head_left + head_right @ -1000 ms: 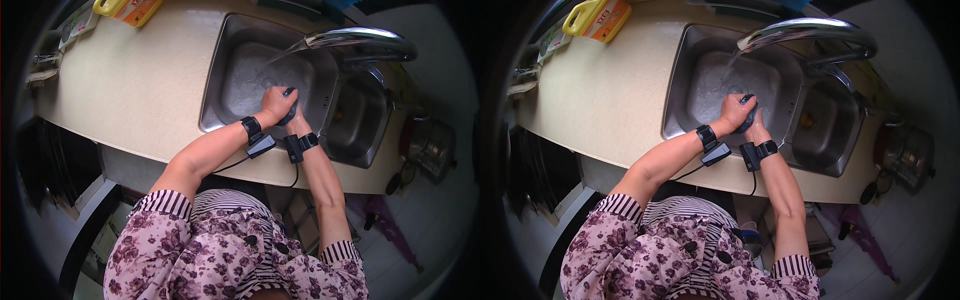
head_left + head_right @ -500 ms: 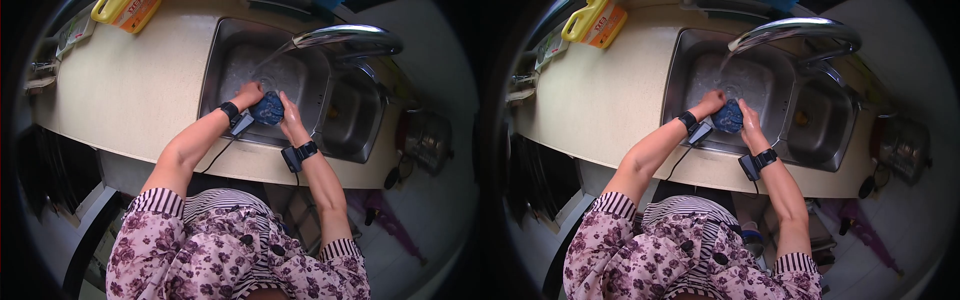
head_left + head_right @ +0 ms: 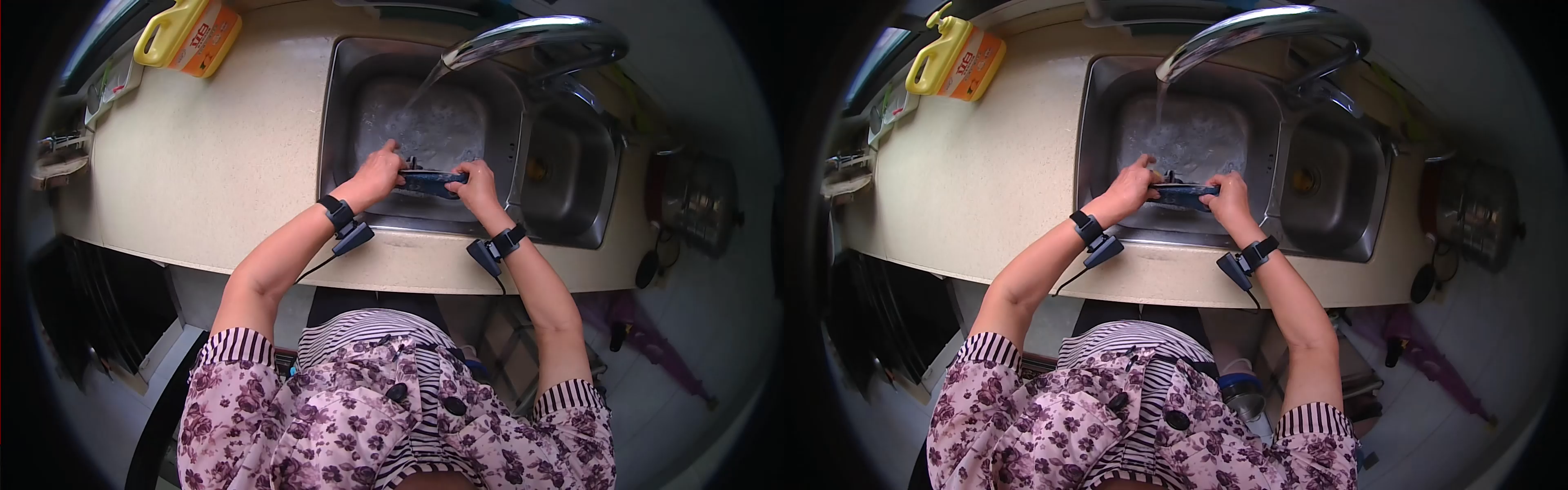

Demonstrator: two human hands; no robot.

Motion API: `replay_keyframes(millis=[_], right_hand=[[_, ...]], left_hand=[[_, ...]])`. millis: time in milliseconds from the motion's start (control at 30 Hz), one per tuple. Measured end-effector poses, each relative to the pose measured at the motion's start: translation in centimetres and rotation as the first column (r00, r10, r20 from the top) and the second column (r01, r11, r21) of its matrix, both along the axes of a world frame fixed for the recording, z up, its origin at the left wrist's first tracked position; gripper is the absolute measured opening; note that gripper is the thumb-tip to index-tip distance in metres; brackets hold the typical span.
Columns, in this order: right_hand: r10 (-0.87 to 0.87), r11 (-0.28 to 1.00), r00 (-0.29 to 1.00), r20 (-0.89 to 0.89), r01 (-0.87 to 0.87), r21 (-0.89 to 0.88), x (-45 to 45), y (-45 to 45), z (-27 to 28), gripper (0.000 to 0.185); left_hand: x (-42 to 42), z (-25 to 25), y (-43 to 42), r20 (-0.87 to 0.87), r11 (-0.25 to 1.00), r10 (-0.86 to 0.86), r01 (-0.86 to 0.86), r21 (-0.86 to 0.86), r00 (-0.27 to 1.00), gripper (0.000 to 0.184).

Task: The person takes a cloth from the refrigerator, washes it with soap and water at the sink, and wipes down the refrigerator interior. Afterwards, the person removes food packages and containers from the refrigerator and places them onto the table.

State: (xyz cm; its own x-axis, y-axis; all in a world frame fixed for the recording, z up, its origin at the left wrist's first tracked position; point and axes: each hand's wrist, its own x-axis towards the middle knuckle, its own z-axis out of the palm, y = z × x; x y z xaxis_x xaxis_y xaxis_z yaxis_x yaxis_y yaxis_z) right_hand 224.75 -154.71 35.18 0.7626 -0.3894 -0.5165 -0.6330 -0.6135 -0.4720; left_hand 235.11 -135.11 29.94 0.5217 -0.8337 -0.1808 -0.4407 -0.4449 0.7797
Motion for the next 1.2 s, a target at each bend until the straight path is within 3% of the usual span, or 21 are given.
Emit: replay_keyframes(millis=[67,200,233,267,300,367,400,467,500,533,600,667,733,800,833,933,1000,1033,1100,1133,1200], right_hand=[[0.256,0.927,0.946,0.202,-0.18,-0.33,-0.3,0.2,0.1,0.027],[0.148,0.945,0.988,0.045,-0.128,-0.299,1.0,0.2,1.4,0.022],[0.208,0.938,0.956,0.205,-0.135,-0.32,1.0,0.2,1.0,0.019],[0.265,0.929,0.896,0.357,-0.138,-0.344,1.0,0.0,0.7,0.017],[0.263,0.928,0.897,0.356,-0.135,-0.346,1.0,-0.2,0.3,0.017],[0.291,0.926,0.81,0.509,-0.106,-0.362,1.9,0.4,1.4,0.014],[0.291,0.926,0.81,0.51,-0.106,-0.361,2.5,0.4,2.3,0.014],[-0.044,0.997,0.915,0.402,0.064,-0.036,4.0,0.4,4.7,0.014],[-0.045,0.997,0.915,0.401,0.066,-0.038,4.3,0.2,4.9,0.014],[-0.018,0.997,0.837,0.547,0.055,-0.052,4.8,-0.1,4.9,0.013],[-0.038,0.997,0.679,0.733,0.076,-0.018,6.4,-0.1,7.7,0.011],[0.037,0.996,0.64,0.767,0.036,-0.079,6.9,0.2,10.5,0.014],[0.068,0.995,0.598,0.799,0.021,-0.101,6.6,-0.2,11.2,0.016],[0.264,0.959,0.489,0.831,-0.041,-0.281,6.2,-0.9,11.6,0.02],[0.265,0.959,0.487,0.832,-0.041,-0.281,5.7,-1.1,11.4,0.02],[-0.044,0.997,0.792,0.609,-0.001,0.074,2.5,-2.1,6.2,0.021],[-0.028,1.0,0.883,0.469,0.025,0.013,1.2,-2.7,2.4,0.02],[-0.028,1.0,0.883,0.469,0.025,0.012,0.5,-3.6,-0.2,0.02],[0.107,0.971,0.979,0.174,-0.065,-0.228,-0.6,-5.3,-4.3,0.032],[0.105,0.972,0.979,0.173,-0.064,-0.227,-0.8,-5.3,-5.0,0.032],[0.093,0.956,0.988,0.125,-0.053,-0.29,-1.2,-4.6,-5.7,0.043]], left_hand=[[0.3,1.9,0.4,-0.003,0.999,0.004,-0.004,-0.031,1.0,0.037],[1.3,2.4,0.8,0.067,0.997,-0.074,0.073,0.008,0.995,0.034],[1.5,2.5,0.9,0.111,0.993,-0.111,0.106,0.054,0.988,0.034],[1.6,2.6,0.8,0.157,0.991,-0.026,0.005,0.137,0.987,0.032],[1.8,2.8,0.7,0.157,0.991,-0.029,0.008,0.135,0.987,0.032],[2.3,3.6,0.8,0.511,0.991,0.089,-0.126,0.038,0.855,0.029],[2.9,1.6,0.8,0.39,0.977,0.199,-0.151,-0.15,0.899,0.022],[4.3,2.9,0.7,0.292,0.952,0.241,-0.166,-0.258,0.926,0.018],[5.0,4.0,0.7,0.185,0.913,0.269,-0.189,-0.36,0.945,0.014],[6.1,5.6,0.9,0.258,0.949,0.224,-0.149,-0.278,0.94,0.008],[7.3,8.1,1.1,0.252,0.916,0.275,-0.174,-0.361,0.928,0.008],[8.0,10.3,1.1,0.283,0.818,0.36,-0.156,-0.553,0.889,0.013],[7.8,13.1,1.5,0.253,0.838,0.32,-0.148,-0.526,0.913,0.013],[7.4,13.9,1.8,0.218,0.837,0.237,-0.085,-0.541,0.947,0.018],[6.9,13.5,1.7,0.22,0.837,0.238,-0.084,-0.541,0.946,0.018],[4.0,10.0,1.0,0.237,0.918,0.097,0.005,-0.397,0.967,0.024],[1.6,6.0,0.4,0.13,0.975,-0.075,0.1,-0.199,0.989,0.016],[0.5,4.3,-0.1,0.005,0.98,-0.199,0.199,0.0,0.98,0.014],[-0.9,0.4,-0.6,-0.204,0.949,-0.305,0.316,0.022,0.93,0.025],[-0.7,-0.4,-1.2,-0.205,0.948,-0.306,0.317,0.023,0.93,0.025],[0.3,-2.0,-3.0,-0.21,0.934,-0.212,0.261,0.245,0.955,0.03]])
